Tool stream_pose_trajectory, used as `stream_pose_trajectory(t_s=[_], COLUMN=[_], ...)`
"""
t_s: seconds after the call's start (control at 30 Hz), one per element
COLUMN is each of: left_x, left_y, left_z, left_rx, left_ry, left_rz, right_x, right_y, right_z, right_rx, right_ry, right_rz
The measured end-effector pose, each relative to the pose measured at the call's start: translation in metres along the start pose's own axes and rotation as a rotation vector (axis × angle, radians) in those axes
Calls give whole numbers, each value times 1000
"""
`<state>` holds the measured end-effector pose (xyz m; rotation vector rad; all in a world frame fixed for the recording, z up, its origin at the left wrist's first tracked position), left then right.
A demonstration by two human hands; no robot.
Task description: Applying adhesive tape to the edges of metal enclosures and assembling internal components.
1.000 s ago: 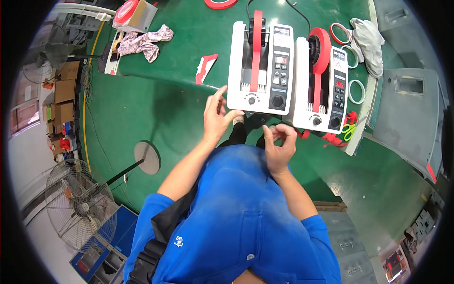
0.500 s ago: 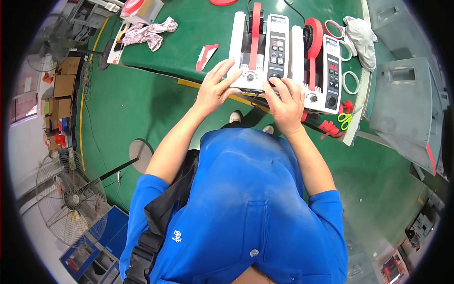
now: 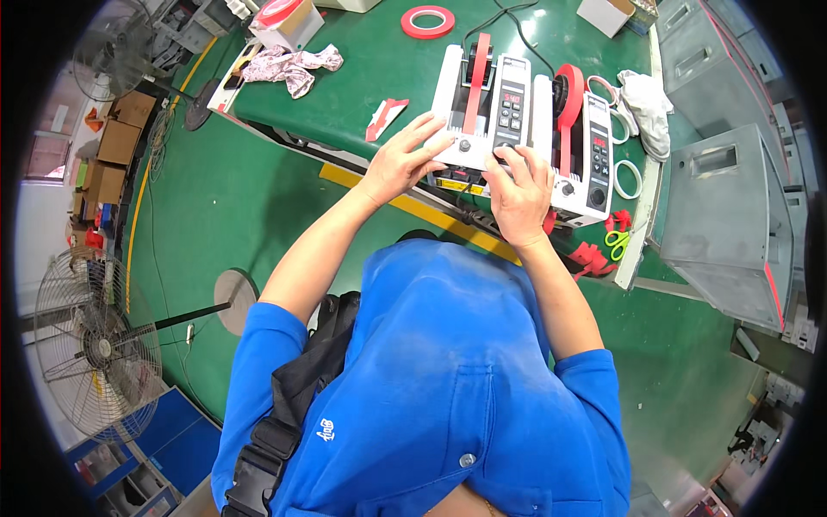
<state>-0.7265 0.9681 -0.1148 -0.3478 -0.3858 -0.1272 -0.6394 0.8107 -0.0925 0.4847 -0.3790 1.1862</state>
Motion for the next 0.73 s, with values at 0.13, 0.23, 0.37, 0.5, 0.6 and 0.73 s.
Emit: stream_pose_trajectory(t_s=[0.13,0.23,0.37,0.5,0.6,0.73], left_x=[-1,-5,-3,-5,-6,-3], left_y=[1,-2,-9,-9,-7,-7], left_z=[1,-4,-5,-4,-8,-8], left_rx=[-25,-29,-78,-111,-140,-98], left_ry=[-1,-17,63,120,108,125], left_rz=[32,73,187,211,208,201], right_x=[-4,-37,-125,-119,-119,-128], right_y=[2,18,20,25,19,12], right_z=[3,2,-91,-124,-150,-175], right_rx=[25,300,1767,2207,2342,2417], right_ry=[0,-52,553,-24,-290,-598], right_rz=[21,-57,-1488,-1775,-1775,-1691])
Point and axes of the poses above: each hand's wrist, its own x-axis towards the middle knuckle, its own z-axis out of the back of the hand, y = z × x, the point moved 4 cm from there along x, towards the middle knuckle, and after that the axes turned 13 degrees about y, right-handed, at the moved point
